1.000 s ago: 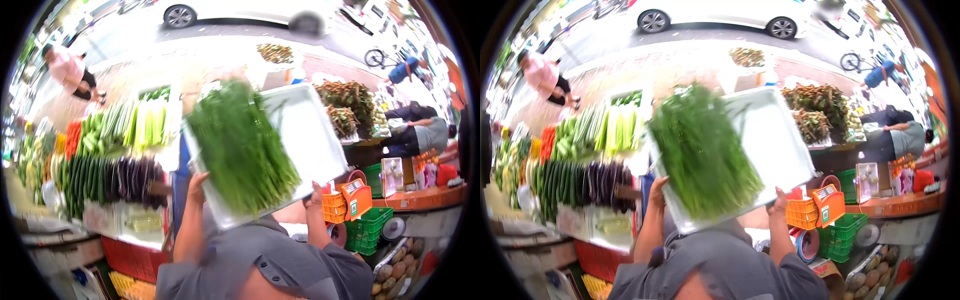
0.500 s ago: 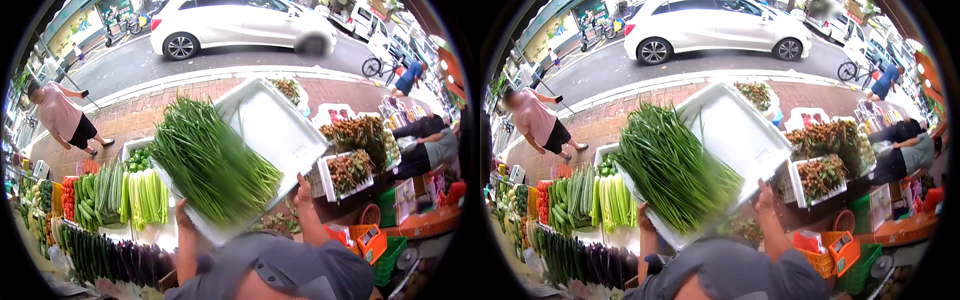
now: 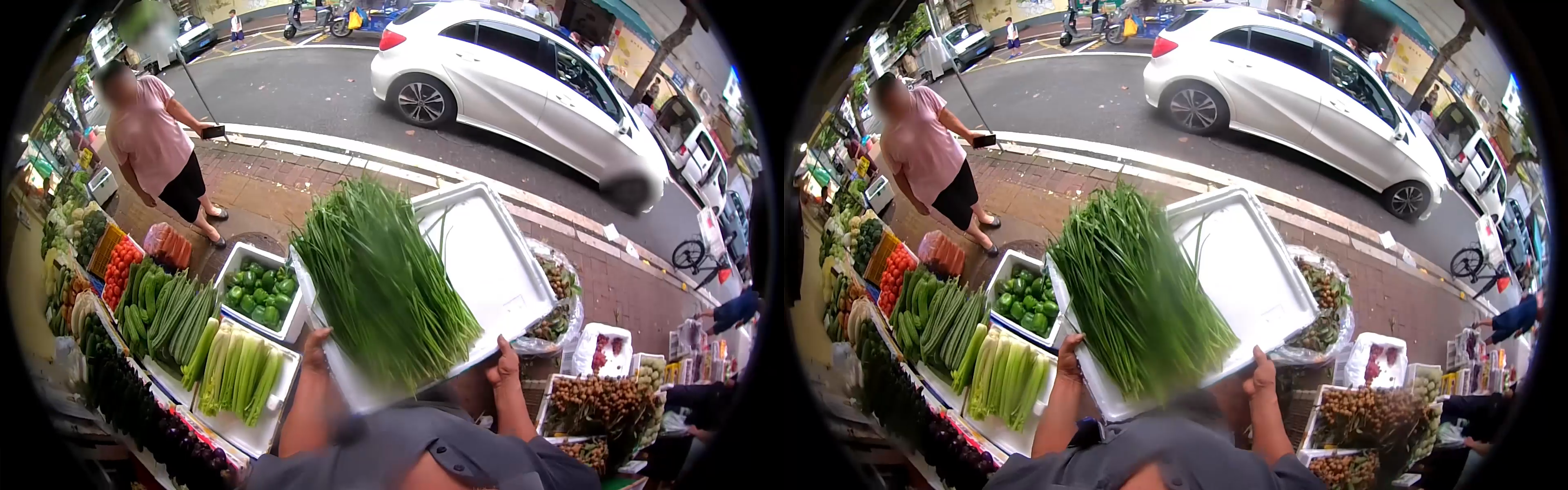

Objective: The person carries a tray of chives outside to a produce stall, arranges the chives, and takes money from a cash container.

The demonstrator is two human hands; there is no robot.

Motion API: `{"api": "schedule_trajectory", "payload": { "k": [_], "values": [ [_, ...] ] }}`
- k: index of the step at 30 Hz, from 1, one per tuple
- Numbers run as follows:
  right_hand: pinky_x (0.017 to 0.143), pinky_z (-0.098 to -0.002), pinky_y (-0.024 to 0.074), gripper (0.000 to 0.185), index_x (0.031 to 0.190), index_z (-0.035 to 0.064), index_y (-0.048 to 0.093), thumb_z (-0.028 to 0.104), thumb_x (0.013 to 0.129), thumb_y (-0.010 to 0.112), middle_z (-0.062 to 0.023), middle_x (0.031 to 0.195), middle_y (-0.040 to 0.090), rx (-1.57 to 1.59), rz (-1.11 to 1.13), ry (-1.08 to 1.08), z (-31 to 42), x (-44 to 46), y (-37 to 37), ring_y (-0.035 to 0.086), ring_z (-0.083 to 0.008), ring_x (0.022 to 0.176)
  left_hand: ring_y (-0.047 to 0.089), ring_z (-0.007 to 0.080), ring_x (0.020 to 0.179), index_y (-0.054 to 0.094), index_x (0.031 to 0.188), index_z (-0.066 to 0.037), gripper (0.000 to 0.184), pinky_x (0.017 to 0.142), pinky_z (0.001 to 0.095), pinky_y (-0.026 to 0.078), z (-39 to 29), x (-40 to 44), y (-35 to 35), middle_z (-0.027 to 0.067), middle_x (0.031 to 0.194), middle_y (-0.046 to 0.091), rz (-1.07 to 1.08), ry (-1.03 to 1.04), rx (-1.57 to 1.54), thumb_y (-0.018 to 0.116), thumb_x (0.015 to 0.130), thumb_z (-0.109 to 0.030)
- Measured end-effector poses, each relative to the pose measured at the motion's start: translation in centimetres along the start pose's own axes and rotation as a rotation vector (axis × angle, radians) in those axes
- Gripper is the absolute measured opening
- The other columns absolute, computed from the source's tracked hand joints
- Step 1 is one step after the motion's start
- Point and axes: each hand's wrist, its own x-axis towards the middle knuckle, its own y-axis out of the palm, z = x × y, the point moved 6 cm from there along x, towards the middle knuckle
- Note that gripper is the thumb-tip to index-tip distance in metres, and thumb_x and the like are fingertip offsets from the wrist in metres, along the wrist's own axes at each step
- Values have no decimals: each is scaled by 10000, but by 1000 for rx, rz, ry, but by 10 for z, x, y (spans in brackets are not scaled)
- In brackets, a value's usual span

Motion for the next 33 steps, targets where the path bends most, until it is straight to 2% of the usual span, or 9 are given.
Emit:
{"api": "schedule_trajectory", "payload": {
  "k": [2, 7, 11, 14, 15, 19, 25, 32, 33],
  "values": [
    [998, -504, 452, 461, 1323, -15, 471, 201, 927, 565, -164, 1248, 590, 24, 103, 166, 24, 42, 53, 577, -342, 1129, 709, 295, 847, 606, 1155, 27, 421, 790, 423, 611, 3, 54, -36, 163, 1003, 699, -32, -5, -34, 634, 789, -179],
    [1015, -494, 437, 477, 1328, -6, 462, 194, 904, 551, -158, 1254, 583, 4, 184, 186, 69, 155, 169, 564, -337, 1144, 692, 284, 933, 554, 1240, 25, 505, 846, 427, 594, -31, 147, 26, 165, 1089, 676, 10, 107, -96, 656, 804, -208],
    [1017, -486, 431, 549, 1354, 2, 441, 216, 864, 566, -157, 1273, 576, 29, 347, 196, 70, 249, 238, 560, -330, 1153, 680, 278, 975, 525, 1279, 21, 551, 880, 411, 580, -21, 264, -74, 162, 1133, 659, -97, 174, -58, 669, 801, -210],
    [1058, -486, 400, 581, 1385, 23, 423, 224, 858, 557, -156, 1309, 559, 45, 359, 235, 61, 331, 267, 536, -332, 1196, 706, 270, 865, 588, 1193, 42, 466, 808, 401, 603, -37, 345, -60, 156, 1020, 698, -140, 136, -101, 668, 796, -189],
    [1062, -482, 398, 579, 1378, 25, 432, 233, 854, 562, -152, 1311, 559, 9, 362, 204, 65, 336, 285, 531, -328, 1204, 712, 267, 822, 609, 1151, 55, 442, 788, 398, 609, -15, 408, -132, 154, 981, 707, -203, 120, -134, 676, 780, -176],
    [1032, -473, 417, 521, 1313, 22, 487, 223, 842, 583, -143, 1257, 581, -3, 371, 197, 72, 427, 373, 539, -318, 1176, 712, 255, 782, 635, 1110, 49, 426, 737, 377, 611, -88, 481, -20, 155, 972, 710, -280, 54, -27, 685, 765, -196],
    [1030, -470, 418, 528, 1291, 13, 512, 303, 857, 593, -130, 1237, 606, -73, 363, 249, 55, 559, 470, 565, -311, 1150, 708, 228, 744, 659, 1037, 9, 343, 698, 358, 602, -145, 626, -47, 130, 905, 714, -373, 82, -4, 692, 770, -204],
    [978, -440, 417, 177, 949, 73, 594, 228, 868, 569, -105, 1061, 627, -108, 415, 376, -13, 711, 669, 575, -293, 1041, 695, 245, 721, 649, 1061, 6, 402, 691, 369, 598, -267, 742, -27, 128, 894, 703, -430, 183, -88, 697, 743, -236],
    [974, -442, 417, 156, 923, 82, 591, 227, 864, 578, -93, 1048, 631, -108, 499, 381, -26, 746, 717, 579, -283, 1034, 691, 251, 718, 643, 1051, 0, 407, 687, 379, 595, -287, 774, -43, 126, 883, 697, -434, 373, -72, 693, 737, -254]
  ]
}}
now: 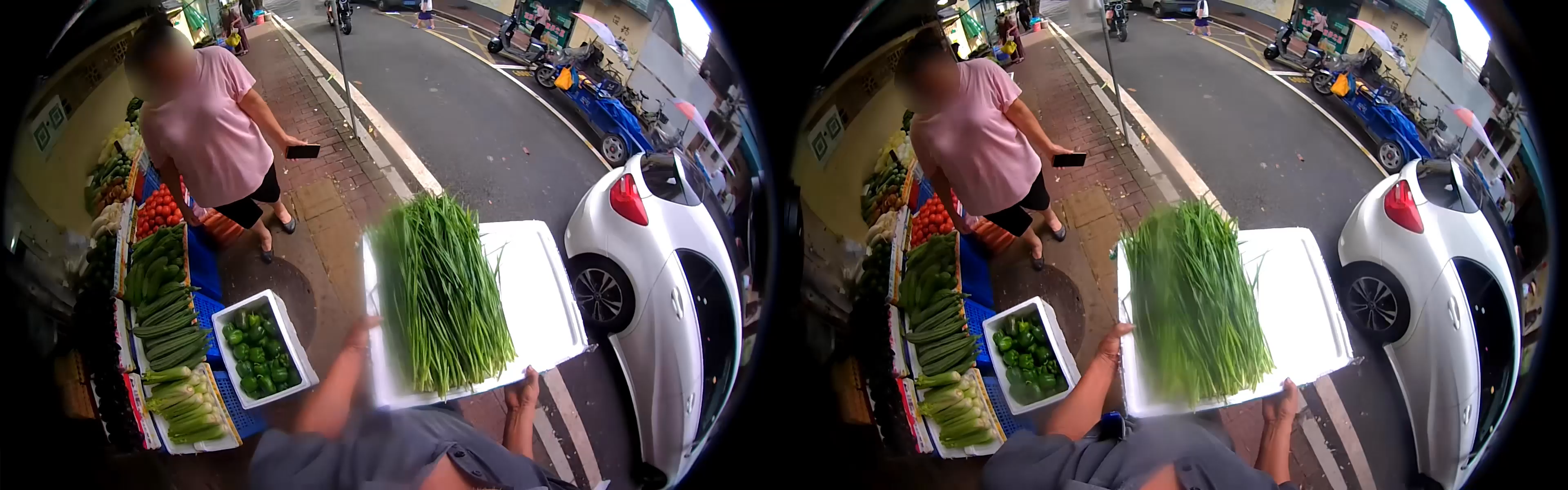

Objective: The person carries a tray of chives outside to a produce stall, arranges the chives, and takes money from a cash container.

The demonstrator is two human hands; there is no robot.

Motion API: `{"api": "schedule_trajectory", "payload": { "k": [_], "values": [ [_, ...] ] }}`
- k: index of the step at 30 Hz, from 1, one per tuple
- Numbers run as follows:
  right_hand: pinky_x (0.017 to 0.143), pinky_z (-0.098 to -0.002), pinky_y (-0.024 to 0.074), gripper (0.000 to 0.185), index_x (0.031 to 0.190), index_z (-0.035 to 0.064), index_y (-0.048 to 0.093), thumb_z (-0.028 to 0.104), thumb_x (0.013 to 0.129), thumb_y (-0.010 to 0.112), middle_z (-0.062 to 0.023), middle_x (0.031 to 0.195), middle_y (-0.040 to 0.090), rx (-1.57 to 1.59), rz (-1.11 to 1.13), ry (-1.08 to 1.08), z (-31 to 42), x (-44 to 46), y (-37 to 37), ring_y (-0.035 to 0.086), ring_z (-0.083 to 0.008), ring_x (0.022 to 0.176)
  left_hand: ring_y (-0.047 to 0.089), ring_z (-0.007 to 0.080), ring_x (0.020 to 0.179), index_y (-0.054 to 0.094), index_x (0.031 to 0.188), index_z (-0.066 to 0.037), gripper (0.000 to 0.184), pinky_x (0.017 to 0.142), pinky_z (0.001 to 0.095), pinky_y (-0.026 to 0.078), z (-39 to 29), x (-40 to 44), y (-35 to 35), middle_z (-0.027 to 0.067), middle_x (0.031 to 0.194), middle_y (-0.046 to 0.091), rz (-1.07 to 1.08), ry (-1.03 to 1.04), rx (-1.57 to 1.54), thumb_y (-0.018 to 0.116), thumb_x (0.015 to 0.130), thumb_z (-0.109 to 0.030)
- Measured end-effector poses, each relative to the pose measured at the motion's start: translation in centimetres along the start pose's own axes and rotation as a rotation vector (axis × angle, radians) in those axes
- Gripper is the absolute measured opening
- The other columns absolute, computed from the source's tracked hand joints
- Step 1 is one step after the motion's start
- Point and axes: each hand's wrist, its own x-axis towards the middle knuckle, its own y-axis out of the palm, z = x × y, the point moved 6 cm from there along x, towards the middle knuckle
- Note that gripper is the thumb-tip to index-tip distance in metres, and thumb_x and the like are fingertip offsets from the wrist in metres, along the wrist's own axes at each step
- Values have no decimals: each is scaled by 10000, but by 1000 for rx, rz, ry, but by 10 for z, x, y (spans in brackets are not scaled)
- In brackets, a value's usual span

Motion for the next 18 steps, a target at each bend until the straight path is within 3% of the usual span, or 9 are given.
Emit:
{"api": "schedule_trajectory", "payload": {
  "k": [4, 7, 8, 11, 15, 16, 18],
  "values": [
    [960, -446, 424, 135, 882, 104, 578, 230, 848, 610, -59, 992, 634, -59, 42, 104, 1, 122, 54, 585, -249, 1010, 693, 264, 743, 644, 1044, -4, 388, 707, 396, 593, -33, 65, -16, 128, 890, 701, -114, 2, -28, 677, 751, -255],
    [934, -414, 442, 149, 902, 110, 573, 221, 835, 647, -33, 914, 623, -87, 40, 197, -7, 213, 105, 589, -222, 947, 690, 264, 741, 634, 1068, -13, 404, 693, 394, 594, -79, 96, 16, 125, 901, 697, -82, 106, -185, 672, 752, -261],
    [1070, -481, 384, 409, 1209, -3, 543, 221, 870, 586, -126, 1213, 629, -85, 117, 205, -12, 246, 117, 572, -311, 1160, 688, 265, 740, 624, 1066, -22, 401, 686, 400, 594, -99, 109, 26, 125, 904, 693, -91, 150, -164, 671, 749, -262],
    [1072, -476, 388, 421, 1226, -3, 537, 206, 865, 594, -126, 1206, 634, -113, 189, 188, -36, 329, 166, 573, -305, 1164, 670, 262, 694, 614, 1013, -43, 363, 658, 401, 591, -137, 156, 32, 101, 834, 670, -177, 153, -149, 682, 727, -256],
    [1083, -486, 379, 502, 1278, -5, 500, 169, 821, 617, -134, 1259, 603, -117, 223, 245, -67, 407, 261, 555, -332, 1189, 677, 254, 780, 629, 1004, -31, 347, 752, 401, 584, -190, 249, 15, 111, 888, 678, -247, 163, -150, 679, 719, -222],
    [1085, -495, 376, 529, 1294, -2, 488, 169, 811, 620, -141, 1276, 589, -133, 238, 219, -80, 429, 300, 547, -340, 1198, 677, 253, 819, 633, 1035, -22, 367, 789, 404, 574, -196, 301, -32, 117, 924, 684, -273, 347, -88, 678, 720, -204],
    [1094, -519, 358, 597, 1334, 3, 458, 180, 792, 634, -158, 1310, 561, -151, 149, 254, -95, 465, 319, 524, -353, 1223, 679, 252, 810, 625, 1072, -27, 394, 766, 399, 575, -217, 324, -21, 112, 928, 687, -227, 238, -185, 687, 730, -214]
  ]
}}
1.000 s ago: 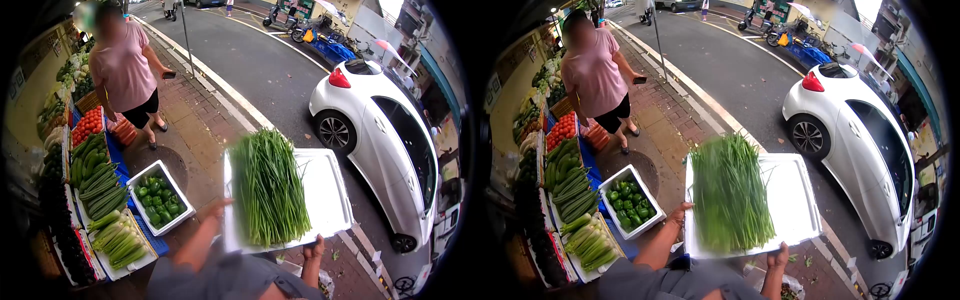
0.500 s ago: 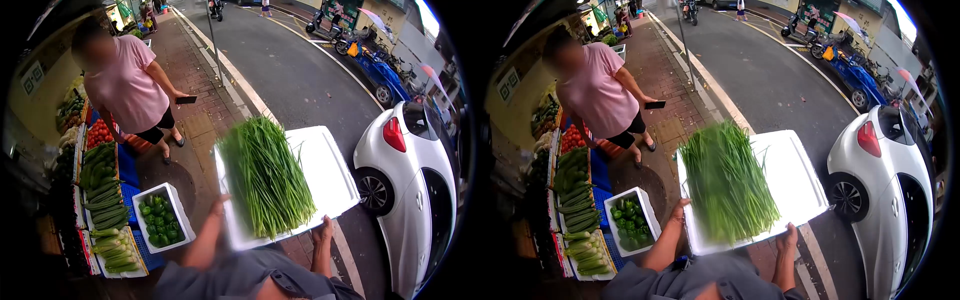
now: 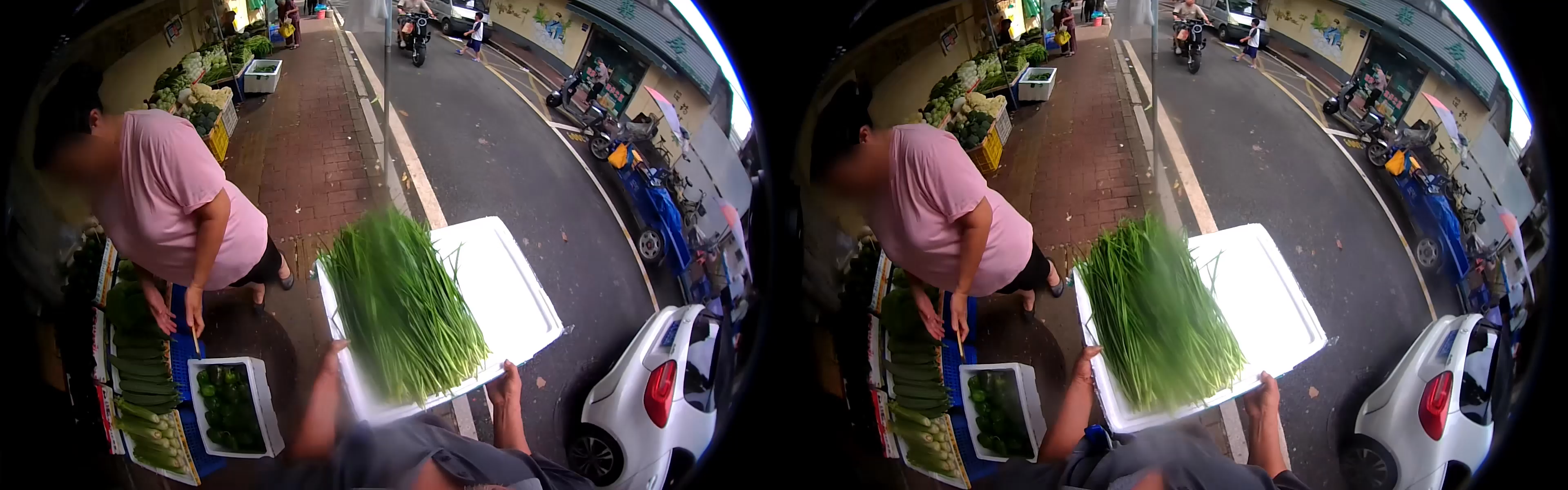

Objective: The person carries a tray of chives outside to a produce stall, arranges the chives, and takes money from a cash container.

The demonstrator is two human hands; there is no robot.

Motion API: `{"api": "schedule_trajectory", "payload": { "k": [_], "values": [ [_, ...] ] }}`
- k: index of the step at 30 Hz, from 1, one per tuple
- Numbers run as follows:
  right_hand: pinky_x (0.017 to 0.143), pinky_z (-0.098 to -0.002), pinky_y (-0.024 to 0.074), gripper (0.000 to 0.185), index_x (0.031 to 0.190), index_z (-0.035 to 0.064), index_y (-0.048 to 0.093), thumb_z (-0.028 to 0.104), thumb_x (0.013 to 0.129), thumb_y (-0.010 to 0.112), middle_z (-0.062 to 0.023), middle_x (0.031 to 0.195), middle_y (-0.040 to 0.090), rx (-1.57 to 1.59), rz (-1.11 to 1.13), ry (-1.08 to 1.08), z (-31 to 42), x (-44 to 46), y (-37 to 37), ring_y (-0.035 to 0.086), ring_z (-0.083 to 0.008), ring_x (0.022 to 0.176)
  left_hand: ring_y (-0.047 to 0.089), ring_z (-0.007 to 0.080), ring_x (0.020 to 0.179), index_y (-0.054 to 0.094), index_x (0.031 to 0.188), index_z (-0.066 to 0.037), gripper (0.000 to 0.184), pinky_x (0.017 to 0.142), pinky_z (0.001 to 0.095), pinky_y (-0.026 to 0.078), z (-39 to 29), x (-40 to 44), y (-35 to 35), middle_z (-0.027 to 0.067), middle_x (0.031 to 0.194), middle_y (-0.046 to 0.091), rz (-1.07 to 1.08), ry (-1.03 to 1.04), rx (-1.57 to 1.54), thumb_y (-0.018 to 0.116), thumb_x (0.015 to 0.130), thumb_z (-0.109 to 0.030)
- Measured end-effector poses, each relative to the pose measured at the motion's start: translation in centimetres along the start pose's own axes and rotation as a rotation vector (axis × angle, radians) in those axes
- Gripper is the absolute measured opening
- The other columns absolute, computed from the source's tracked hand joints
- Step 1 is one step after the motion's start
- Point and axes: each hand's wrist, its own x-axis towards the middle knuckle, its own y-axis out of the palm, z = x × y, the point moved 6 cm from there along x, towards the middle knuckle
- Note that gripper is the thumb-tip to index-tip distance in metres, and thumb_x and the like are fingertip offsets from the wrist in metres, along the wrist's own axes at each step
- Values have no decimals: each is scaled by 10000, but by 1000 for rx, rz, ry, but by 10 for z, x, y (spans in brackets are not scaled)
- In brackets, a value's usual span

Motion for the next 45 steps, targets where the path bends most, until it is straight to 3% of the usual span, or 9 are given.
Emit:
{"api": "schedule_trajectory", "payload": {
  "k": [5, 17, 19, 21, 23, 29, 39, 40, 45],
  "values": [
    [1110, -516, 338, 614, 1349, -31, 429, 213, 816, 613, -165, 1328, 551, -53, 136, 123, -7, 120, 97, 510, -343, 1247, 553, 188, 713, 602, 1027, -87, 385, 700, 326, 482, -84, 82, 27, 20, 810, 576, -209, 73, 88, 724, 715, -278],
    [985, -511, 467, 560, 1334, 33, 447, 201, 827, 613, -134, 1239, 581, -310, 382, 491, -147, 446, 372, 558, -320, 1170, 633, 235, 814, 598, 1115, -65, 418, 753, 366, 534, -258, 233, 55, 87, 933, 646, -425, 314, -196, 625, 810, -349],
    [868, -484, 525, 353, 1177, -12, 532, 143, 862, 577, -146, 1103, 601, -330, 381, 541, -170, 484, 432, 615, -301, 1004, 639, 240, 825, 598, 1123, -62, 423, 759, 370, 539, -288, 245, 61, 93, 945, 651, -500, 328, -261, 613, 820, -356],
    [1007, -528, 445, 566, 1324, -22, 448, 201, 834, 626, -158, 1242, 580, -429, 469, 575, -194, 536, 473, 561, -317, 1167, 660, 262, 882, 599, 1147, -46, 446, 794, 388, 554, -303, 272, 75, 127, 992, 669, -507, 424, -320, 534, 871, -391],
    [1016, -507, 441, 472, 1264, -10, 493, 202, 864, 628, -139, 1191, 601, -450, 510, 619, -218, 566, 528, 576, -301, 1136, 657, 261, 867, 594, 1153, -50, 442, 793, 380, 551, -332, 294, 84, 122, 993, 663, -592, 419, -425, 527, 876, -389],
    [1014, -476, 435, 509, 1258, 8, 487, 221, 839, 685, -121, 1169, 595, -471, 595, 610, -316, 703, 687, 570, -282, 1106, 654, 242, 841, 602, 1115, -65, 412, 773, 372, 540, -451, 443, 9, 97, 948, 664, -571, 595, -310, 520, 890, -400],
    [1038, -489, 410, 692, 1350, 17, 433, 295, 801, 749, -130, 1251, 568, -422, 600, 535, -368, 885, 950, 542, -313, 1170, 659, 230, 693, 632, 1012, -41, 317, 645, 354, 557, -706, 670, 70, 95, 848, 675, -588, 693, -324, 571, 858, -312],
    [1031, -488, 415, 684, 1347, 17, 438, 295, 803, 745, -128, 1246, 571, -423, 612, 496, -379, 916, 971, 547, -313, 1161, 664, 261, 748, 607, 1014, -12, 325, 668, 393, 566, -717, 718, 33, 124, 890, 666, -320, 647, -308, 594, 814, -268],
    [969, -469, 457, 560, 1289, -13, 484, 305, 860, 652, -147, 1163, 607, -440, 664, 493, -439, 1069, 1083, 593, -303, 1076, 679, 268, 721, 639, 1021, 43, 346, 701, 377, 577, -823, 858, 48, 165, 897, 688, -343, 703, -248, 515, 854, -233]
  ]
}}
